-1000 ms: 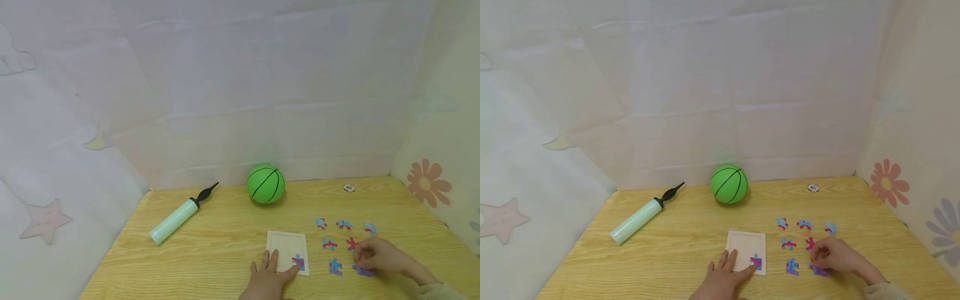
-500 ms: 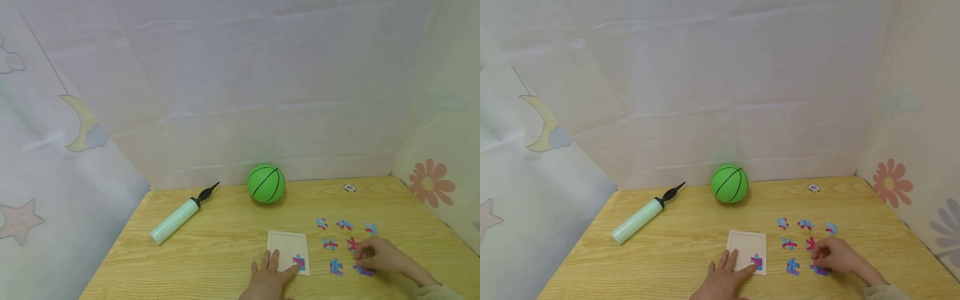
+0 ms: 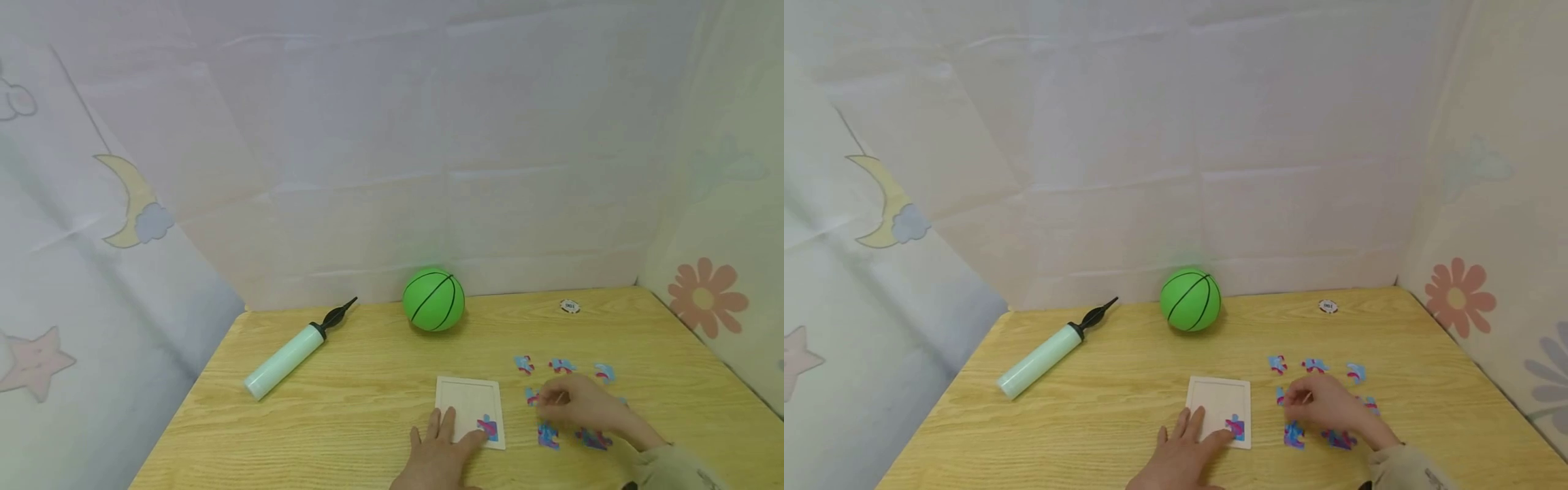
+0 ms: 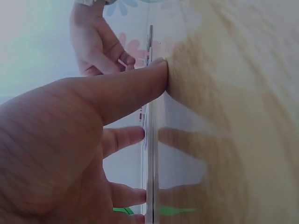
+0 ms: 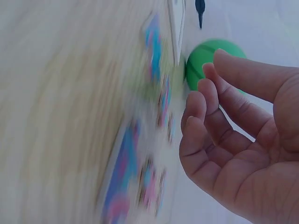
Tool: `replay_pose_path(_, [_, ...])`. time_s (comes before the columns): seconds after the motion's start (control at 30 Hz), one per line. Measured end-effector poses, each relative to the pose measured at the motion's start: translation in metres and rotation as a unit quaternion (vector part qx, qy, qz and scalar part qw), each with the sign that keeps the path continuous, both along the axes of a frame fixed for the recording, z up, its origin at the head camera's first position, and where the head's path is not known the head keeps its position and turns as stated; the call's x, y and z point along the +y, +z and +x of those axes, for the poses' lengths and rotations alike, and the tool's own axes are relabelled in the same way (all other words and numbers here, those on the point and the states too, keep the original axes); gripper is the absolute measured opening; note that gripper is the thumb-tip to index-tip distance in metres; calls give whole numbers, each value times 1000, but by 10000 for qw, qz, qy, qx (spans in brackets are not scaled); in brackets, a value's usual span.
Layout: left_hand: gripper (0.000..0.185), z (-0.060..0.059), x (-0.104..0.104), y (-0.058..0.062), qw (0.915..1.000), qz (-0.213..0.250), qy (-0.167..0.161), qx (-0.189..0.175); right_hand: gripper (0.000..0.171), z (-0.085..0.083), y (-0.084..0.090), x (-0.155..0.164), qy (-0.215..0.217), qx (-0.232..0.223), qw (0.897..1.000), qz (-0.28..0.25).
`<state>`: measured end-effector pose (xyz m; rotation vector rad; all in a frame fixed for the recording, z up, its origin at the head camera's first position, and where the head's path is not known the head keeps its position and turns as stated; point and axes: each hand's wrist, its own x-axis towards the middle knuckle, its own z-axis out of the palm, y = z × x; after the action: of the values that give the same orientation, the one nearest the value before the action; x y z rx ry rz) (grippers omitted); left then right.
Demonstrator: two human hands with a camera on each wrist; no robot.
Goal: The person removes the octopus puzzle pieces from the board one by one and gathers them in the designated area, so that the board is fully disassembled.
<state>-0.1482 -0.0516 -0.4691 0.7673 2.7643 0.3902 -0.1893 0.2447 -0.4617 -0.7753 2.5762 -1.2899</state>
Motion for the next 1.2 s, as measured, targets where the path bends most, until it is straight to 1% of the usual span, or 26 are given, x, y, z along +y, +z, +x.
replay_pose_path(0.2, [83,1,-1,2,9998,70,67,190,4,-10,3,-38,176,-32,9998,-4])
replay_pose_path(0.23, [84,1,-2,2,9997,65,72,236,3,-11,2,-44,201,3,9998,-11])
replay_pose_path(0.33, [84,-1,-5,1,9995,60,126,266,5,-14,1,-56,188,-96,9998,-26])
replay_pose_path(0.53, [85,-5,-12,-1,9996,20,280,-29,10,-18,-3,-76,120,-385,9992,-19])
replay_pose_path(0.6, [86,-6,-12,-1,9996,-39,266,-58,10,-19,-3,-80,70,-398,9992,35])
replay_pose_path(0.77, [87,-6,-11,0,9996,-183,217,28,7,-19,-2,-86,-84,-507,9985,175])
replay_pose_path(0.9, [87,-6,-11,0,9996,-208,192,17,5,-19,0,-88,-145,-471,9985,259])
replay_pose_path(1.07, [87,-7,-11,0,9996,-240,157,-18,7,-18,0,-89,-208,-441,9983,327])
replay_pose_path(1.2, [87,-7,-11,-1,9994,-298,148,-22,8,-17,0,-89,-224,-539,9979,297])
